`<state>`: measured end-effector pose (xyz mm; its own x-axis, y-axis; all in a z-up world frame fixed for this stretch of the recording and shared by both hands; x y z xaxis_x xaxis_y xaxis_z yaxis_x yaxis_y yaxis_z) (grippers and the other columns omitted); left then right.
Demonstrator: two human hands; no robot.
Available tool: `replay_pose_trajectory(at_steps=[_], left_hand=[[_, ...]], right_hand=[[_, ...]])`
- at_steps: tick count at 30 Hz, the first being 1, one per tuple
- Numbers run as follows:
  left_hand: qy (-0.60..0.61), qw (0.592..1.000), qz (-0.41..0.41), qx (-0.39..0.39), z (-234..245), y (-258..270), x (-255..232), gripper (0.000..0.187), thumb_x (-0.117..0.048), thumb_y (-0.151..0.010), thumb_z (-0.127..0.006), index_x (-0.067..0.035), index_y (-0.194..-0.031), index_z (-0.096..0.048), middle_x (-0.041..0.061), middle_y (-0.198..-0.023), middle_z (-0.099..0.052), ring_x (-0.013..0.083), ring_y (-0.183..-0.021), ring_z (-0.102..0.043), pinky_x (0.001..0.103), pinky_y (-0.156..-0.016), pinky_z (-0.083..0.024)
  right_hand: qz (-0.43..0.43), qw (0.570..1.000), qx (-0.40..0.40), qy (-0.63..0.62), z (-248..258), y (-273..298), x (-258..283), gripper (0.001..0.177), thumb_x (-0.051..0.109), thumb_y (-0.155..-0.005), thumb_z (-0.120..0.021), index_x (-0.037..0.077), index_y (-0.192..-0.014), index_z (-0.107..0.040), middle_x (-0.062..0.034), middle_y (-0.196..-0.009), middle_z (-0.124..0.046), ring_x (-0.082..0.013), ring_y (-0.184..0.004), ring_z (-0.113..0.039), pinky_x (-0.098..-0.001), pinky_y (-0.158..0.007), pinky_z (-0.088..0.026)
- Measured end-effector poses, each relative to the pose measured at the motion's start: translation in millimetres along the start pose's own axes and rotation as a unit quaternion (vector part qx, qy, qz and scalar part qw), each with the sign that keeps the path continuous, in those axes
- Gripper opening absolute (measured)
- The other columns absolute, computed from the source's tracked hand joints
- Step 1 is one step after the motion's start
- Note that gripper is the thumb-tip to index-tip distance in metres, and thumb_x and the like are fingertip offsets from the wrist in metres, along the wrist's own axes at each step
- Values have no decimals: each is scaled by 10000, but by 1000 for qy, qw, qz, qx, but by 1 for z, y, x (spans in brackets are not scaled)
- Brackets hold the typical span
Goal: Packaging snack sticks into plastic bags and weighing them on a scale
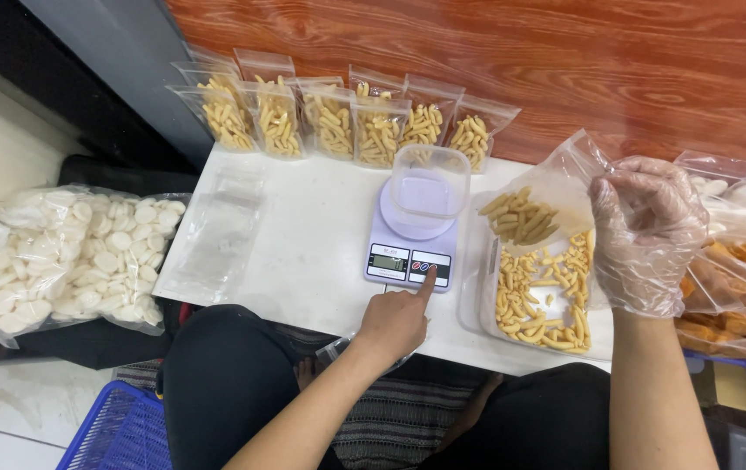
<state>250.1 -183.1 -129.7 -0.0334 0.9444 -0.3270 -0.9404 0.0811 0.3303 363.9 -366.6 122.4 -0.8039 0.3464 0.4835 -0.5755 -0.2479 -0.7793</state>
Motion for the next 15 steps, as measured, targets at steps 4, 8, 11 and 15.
replay_pose_trajectory(at_steps=[4, 8, 11, 15], left_hand=[[15, 1000, 0, 1, 5, 3, 0, 796, -183, -917, -523, -125, -1635, -183, 119, -813, -684, 357, -735, -653, 490, -572, -493], [9, 1000, -3, -25, 1, 0, 2, 796, -182, -898, -533, -124, -1625, -217, 118, -808, -682, 356, -729, -659, 495, -563, -489], [23, 999, -4, -28, 9, 0, 0, 794, -146, -864, -513, -105, -1613, -250, 128, -825, -697, 390, -768, -656, 515, -589, -490], [38, 999, 4, 10, 12, 2, 0, 788, -137, -874, -474, -109, -1622, -228, 110, -895, -694, 376, -824, -647, 507, -620, -491]], right_hand=[[-10, 1000, 6, -5, -2, 0, -2, 130, 7, -1126, -754, -55, -1036, -684, -248, -1138, -641, -326, -1057, -632, -379, -839, -477], [-15, 1000, -6, -12, -3, 1, -4, 99, -61, -1103, -767, -58, -1031, -699, -248, -1117, -647, -318, -1045, -638, -347, -775, -468], [-7, 1000, 1, -17, -4, 2, -4, 102, -36, -1106, -763, -68, -1039, -693, -248, -1120, -634, -323, -1052, -630, -355, -812, -473], [-14, 999, 2, -38, -7, 4, -10, 88, -63, -1108, -743, -71, -1048, -680, -247, -1118, -630, -326, -1064, -633, -357, -842, -488]])
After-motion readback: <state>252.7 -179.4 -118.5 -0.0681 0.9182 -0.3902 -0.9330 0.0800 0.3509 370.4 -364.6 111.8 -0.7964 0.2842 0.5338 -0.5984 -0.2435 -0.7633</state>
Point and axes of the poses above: each hand's wrist, its own y-axis away from the middle knuckle, its own z-axis out of the back of the hand, x = y × z, the point moved 10 cm from there along -y, towards the middle knuckle
